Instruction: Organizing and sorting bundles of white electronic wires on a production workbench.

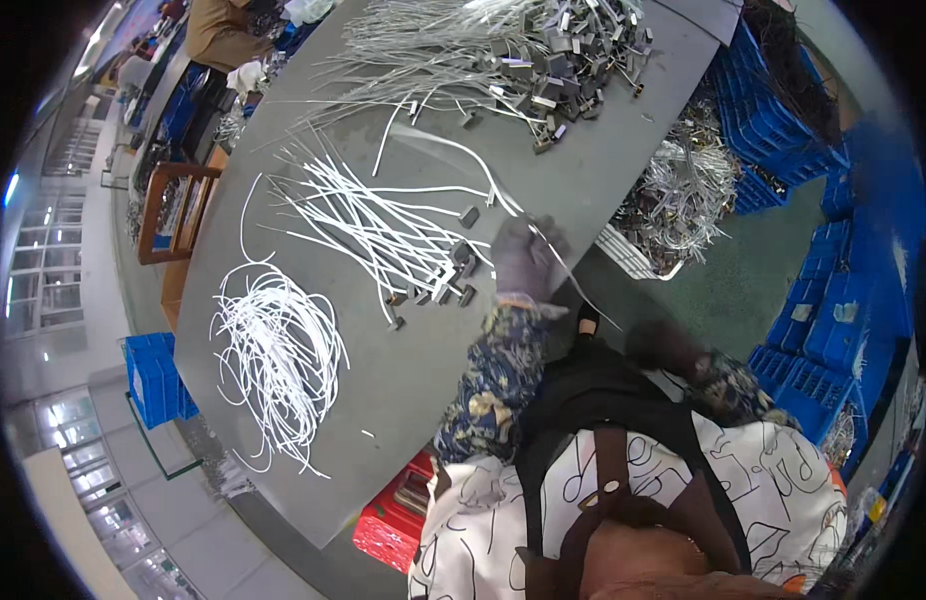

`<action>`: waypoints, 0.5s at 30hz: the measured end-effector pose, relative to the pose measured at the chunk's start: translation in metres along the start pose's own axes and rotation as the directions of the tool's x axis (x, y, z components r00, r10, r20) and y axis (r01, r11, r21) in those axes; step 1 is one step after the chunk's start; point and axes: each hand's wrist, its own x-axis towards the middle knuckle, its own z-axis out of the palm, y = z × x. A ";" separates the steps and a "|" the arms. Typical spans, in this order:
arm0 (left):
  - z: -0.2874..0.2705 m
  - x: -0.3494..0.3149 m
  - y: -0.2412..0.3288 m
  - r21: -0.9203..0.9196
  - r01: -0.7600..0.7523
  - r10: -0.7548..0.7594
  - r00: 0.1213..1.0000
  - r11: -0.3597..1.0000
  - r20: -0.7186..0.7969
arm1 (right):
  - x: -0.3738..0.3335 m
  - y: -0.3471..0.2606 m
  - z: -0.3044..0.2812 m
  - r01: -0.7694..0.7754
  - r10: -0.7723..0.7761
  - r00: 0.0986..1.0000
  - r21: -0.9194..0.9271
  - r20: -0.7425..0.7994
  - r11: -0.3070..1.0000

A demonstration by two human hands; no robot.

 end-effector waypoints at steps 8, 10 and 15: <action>-0.021 0.067 0.057 -0.419 0.132 -0.271 0.917 0.898 -0.293 | -0.158 -0.016 0.041 -0.594 0.536 0.804 0.308 0.258 0.743; -0.049 0.077 0.090 -0.385 0.008 -0.145 0.934 0.923 -0.326 | -0.141 -0.012 0.028 -0.403 0.387 0.898 0.036 0.210 0.915; -0.046 0.082 0.107 -0.306 0.058 -0.161 0.932 0.950 -0.325 | -0.120 -0.022 -0.011 -0.729 0.702 0.385 0.664 0.599 -0.167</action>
